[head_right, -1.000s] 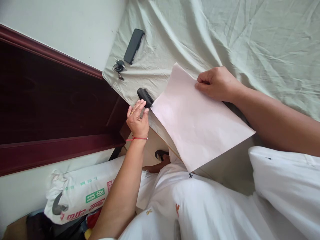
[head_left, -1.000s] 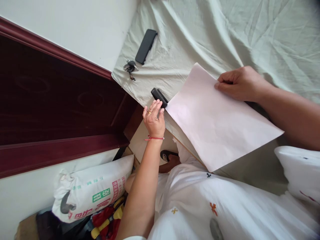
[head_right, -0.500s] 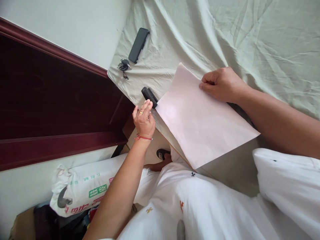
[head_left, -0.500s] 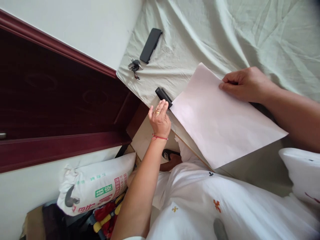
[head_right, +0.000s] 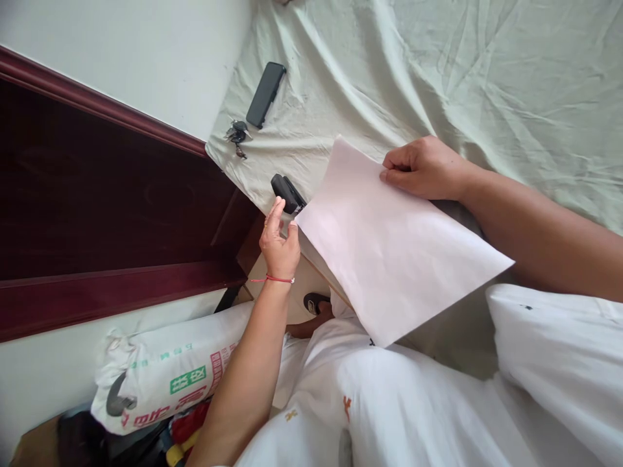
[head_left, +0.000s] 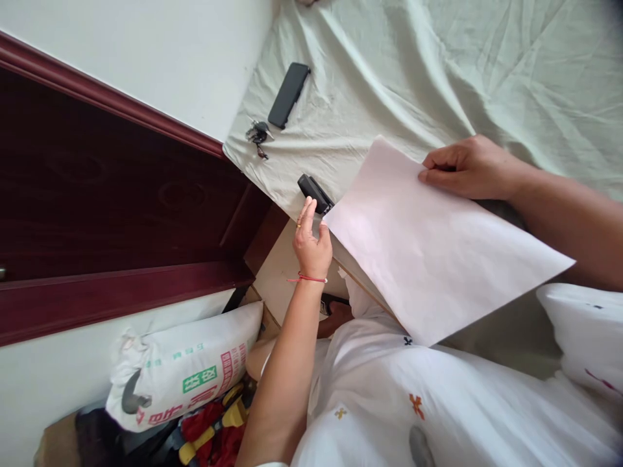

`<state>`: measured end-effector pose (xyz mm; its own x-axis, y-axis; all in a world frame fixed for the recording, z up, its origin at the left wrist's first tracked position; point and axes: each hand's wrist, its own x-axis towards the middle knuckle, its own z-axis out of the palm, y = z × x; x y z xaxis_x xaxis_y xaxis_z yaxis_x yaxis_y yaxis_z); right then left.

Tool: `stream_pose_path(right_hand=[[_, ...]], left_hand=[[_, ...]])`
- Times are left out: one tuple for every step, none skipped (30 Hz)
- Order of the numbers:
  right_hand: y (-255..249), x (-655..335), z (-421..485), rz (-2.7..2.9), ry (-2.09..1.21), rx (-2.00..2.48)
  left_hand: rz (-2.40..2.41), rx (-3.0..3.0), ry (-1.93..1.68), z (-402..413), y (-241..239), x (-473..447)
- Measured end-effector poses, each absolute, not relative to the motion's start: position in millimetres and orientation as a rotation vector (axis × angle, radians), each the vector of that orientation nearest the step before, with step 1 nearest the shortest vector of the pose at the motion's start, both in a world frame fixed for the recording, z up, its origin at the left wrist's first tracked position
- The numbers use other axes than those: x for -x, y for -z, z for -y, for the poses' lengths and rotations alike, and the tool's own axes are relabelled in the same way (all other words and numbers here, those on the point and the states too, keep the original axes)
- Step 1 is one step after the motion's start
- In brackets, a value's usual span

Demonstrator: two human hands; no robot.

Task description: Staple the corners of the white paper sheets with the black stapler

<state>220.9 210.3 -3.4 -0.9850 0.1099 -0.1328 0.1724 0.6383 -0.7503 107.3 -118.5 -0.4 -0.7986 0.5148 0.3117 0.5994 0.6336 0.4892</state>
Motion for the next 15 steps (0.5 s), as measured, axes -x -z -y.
stream_pose_path(right_hand=[[2.5, -222.1, -211.5, -2.748, 1.302, -0.205], [1.6, -223.5, -212.6, -2.714, 1.335, -0.177], [0.6, -225.2, -213.4, -2.673, 1.382, -0.162], [-0.4, -227.1, -213.9, -2.626, 1.445, -0.165], [-1.4, -229.0, -214.0, -2.575, 1.519, -0.182], [-2.3, -230.9, -213.7, -2.525, 1.595, -0.211], [-3.0, -232.8, -213.1, -2.474, 1.671, -0.245], [-3.6, -234.5, -212.4, -2.420, 1.743, -0.279], [-4.1, -236.0, -211.6, -2.368, 1.809, -0.310], [-4.3, -237.1, -210.9, -2.326, 1.861, -0.337], [-4.5, -237.9, -210.2, -2.300, 1.898, -0.363], [-4.6, -238.2, -209.6, -2.284, 1.924, -0.386], [-4.6, -238.2, -209.1, -2.277, 1.948, -0.405], [-4.6, -237.9, -208.7, -2.271, 1.971, -0.421], [-4.5, -237.4, -208.2, -2.260, 2.000, -0.440]], left_hand=[[2.718, 0.864, 0.972, 119.8, 3.0, -111.8], [2.723, 0.780, 1.052, 121.3, 5.9, -116.8], [2.722, 0.688, 1.129, 123.0, 8.8, -122.1], [2.714, 0.597, 1.201, 124.7, 11.2, -127.6], [2.699, 0.519, 1.267, 126.5, 13.0, -133.1], [2.684, 0.461, 1.328, 127.9, 13.8, -138.6], [2.673, 0.419, 1.394, 129.0, 13.4, -144.1], [2.668, 0.391, 1.475, 129.5, 11.9, -149.5], [2.662, 0.372, 1.580, 129.2, 9.4, -154.8], [2.653, 0.351, 1.717, 128.1, 6.2, -160.1], [2.644, 0.318, 1.884, 126.2, 2.7, -165.2], [2.632, 0.269, 2.062, 123.9, -0.7, -170.0], [2.626, 0.206, 2.216, 121.3, -3.6, -174.2], [2.631, 0.146, 2.324, 118.7, -5.8, -177.8], [2.655, 0.099, 2.381, 116.3, -7.2, -180.5]])
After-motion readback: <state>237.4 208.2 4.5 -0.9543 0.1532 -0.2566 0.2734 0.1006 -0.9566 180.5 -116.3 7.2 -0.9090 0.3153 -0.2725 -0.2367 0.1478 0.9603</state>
